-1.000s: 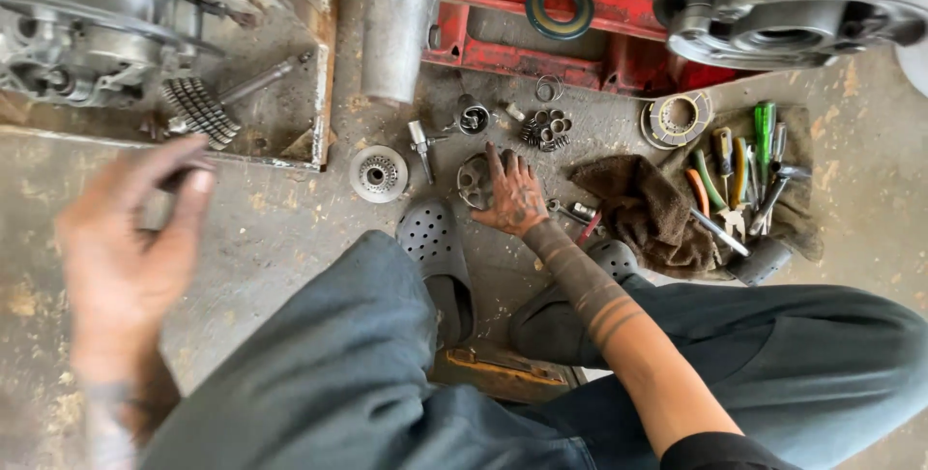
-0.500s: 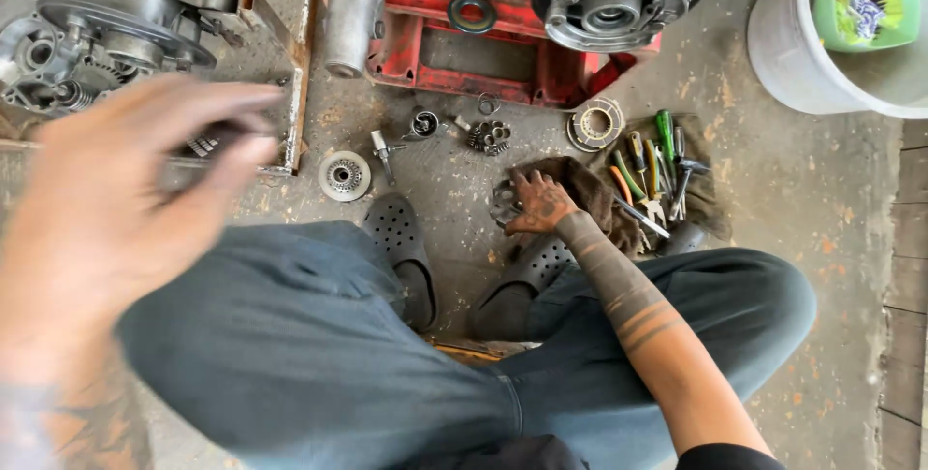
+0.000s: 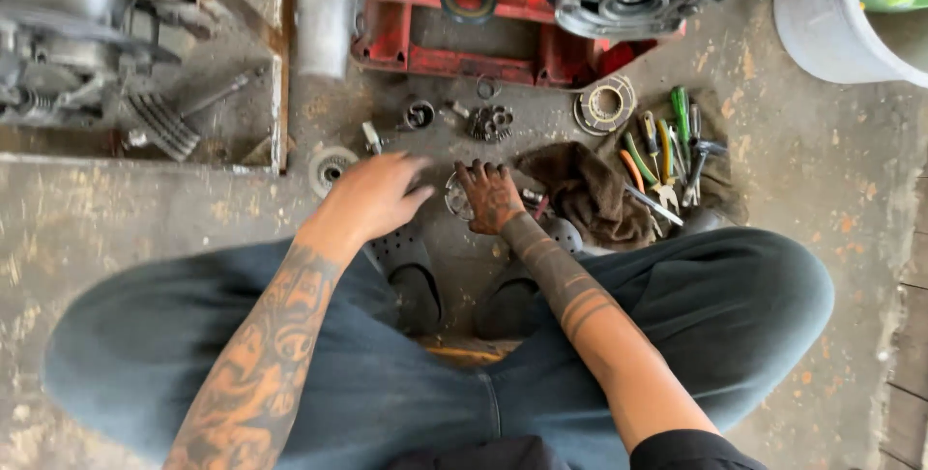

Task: The person sits on the floor and works on a disassembled engine, handling various small metal components such as gears and bearings. They pick up and inspect parts, then use a small brush to clean a cylindrical metal piece.

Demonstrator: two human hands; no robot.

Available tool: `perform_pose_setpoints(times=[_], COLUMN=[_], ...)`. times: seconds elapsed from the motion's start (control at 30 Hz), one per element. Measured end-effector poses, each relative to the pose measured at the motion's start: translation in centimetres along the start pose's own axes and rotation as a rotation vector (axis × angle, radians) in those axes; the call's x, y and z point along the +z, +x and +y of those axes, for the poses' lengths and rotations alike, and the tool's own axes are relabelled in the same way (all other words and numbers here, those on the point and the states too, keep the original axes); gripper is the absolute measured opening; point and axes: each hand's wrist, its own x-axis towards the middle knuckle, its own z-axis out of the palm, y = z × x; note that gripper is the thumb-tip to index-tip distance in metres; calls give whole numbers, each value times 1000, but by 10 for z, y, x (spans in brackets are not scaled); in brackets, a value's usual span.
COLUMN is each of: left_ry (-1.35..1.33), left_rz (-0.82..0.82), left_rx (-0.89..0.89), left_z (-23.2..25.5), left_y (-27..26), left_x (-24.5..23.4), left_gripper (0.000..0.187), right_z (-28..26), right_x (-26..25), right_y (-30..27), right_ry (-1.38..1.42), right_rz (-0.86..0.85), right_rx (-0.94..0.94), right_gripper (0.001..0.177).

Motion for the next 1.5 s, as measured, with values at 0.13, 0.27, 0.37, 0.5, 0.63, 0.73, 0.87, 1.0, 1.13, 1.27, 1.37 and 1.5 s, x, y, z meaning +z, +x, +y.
perform_pose_setpoints(times=[0.13,0.27,0.37,0.5,0.63,0.73,0.87,1.0,1.13,1.27,1.37,1.5], left_ry=[98,129,80,37,8,21,69,71,96,102,141,169], left_rz=[-88,-149,-219,-245,-239,-216,-203,-213,-178,-166,-134,-148], left_rx=[-176,-236,-248,-196,-177,-181,-214,-224,-222,-208,-221,-239], left_z=[-62,-83,-69,-74,-63,-71,-74,-71,-72,-67,-59,-47], left_y=[22,37,46,58,63,62,52,52,54,55,52,43], left_x=[26,36,34,58,57,65,67,68,81,84,89,90], left_gripper=[55,60,61,58,60,59,59,59,58,57,57,59], right_z=[-1,-7,-19,4,63,102,111,115,126,119,102,102], right_x=[-11,-32,-20,-17,20,32,34,49,41,44,38,54], right_y=[35,56,60,61,79,76,62,66,61,53,45,55], right_ry=[57,107,134,246,366,414,536,462,592,740,700,603], right_rz=[62,84,-29,142,553,517,372,359,413,455,464,468], right_rx=[-7,-25,8,-25,163,307,261,329,355,342,370,352], right_gripper=[124,120,124,110,44,37,44,32,18,31,33,30])
